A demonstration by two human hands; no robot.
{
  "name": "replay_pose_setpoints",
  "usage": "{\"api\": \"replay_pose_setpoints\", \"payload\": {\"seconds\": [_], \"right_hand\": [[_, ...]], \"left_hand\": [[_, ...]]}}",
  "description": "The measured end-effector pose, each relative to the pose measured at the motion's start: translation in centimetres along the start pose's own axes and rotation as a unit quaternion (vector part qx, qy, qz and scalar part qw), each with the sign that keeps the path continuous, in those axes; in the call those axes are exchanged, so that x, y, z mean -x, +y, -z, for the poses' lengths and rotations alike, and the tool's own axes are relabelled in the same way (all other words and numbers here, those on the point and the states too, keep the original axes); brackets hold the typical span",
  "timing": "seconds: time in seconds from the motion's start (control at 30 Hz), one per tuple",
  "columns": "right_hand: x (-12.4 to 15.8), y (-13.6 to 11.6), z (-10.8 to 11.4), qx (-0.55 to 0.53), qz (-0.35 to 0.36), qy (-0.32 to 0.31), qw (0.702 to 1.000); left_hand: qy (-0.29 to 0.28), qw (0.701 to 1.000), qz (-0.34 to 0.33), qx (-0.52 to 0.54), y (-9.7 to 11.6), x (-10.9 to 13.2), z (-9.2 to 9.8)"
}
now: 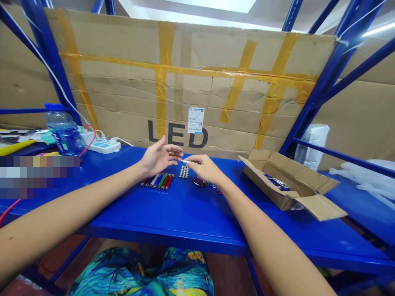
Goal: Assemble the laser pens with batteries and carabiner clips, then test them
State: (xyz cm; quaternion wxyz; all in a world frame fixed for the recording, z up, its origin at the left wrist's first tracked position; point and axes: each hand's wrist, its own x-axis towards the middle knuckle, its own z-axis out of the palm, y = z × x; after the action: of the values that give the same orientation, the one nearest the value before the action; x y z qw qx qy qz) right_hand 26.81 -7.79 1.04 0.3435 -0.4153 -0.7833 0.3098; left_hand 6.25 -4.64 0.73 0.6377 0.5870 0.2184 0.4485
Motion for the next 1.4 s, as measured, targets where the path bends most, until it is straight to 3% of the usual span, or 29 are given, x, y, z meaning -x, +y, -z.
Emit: {"api": "replay_pose_setpoints", "payload": {"seconds": [0.17, 1.4], "right_hand": [[-0.21, 0.14, 0.10, -0.001, 0.016, 0.032, 0.999], [0.15, -0.48, 0.52, 0.037, 0.038, 0.021, 0.998]], "left_hand": [[0.003, 1.000, 0.000, -0.002, 0.07, 0.01, -0.01], [-0.007, 1.000, -0.004, -0.021, 0.32, 0.27, -0.24]]}}
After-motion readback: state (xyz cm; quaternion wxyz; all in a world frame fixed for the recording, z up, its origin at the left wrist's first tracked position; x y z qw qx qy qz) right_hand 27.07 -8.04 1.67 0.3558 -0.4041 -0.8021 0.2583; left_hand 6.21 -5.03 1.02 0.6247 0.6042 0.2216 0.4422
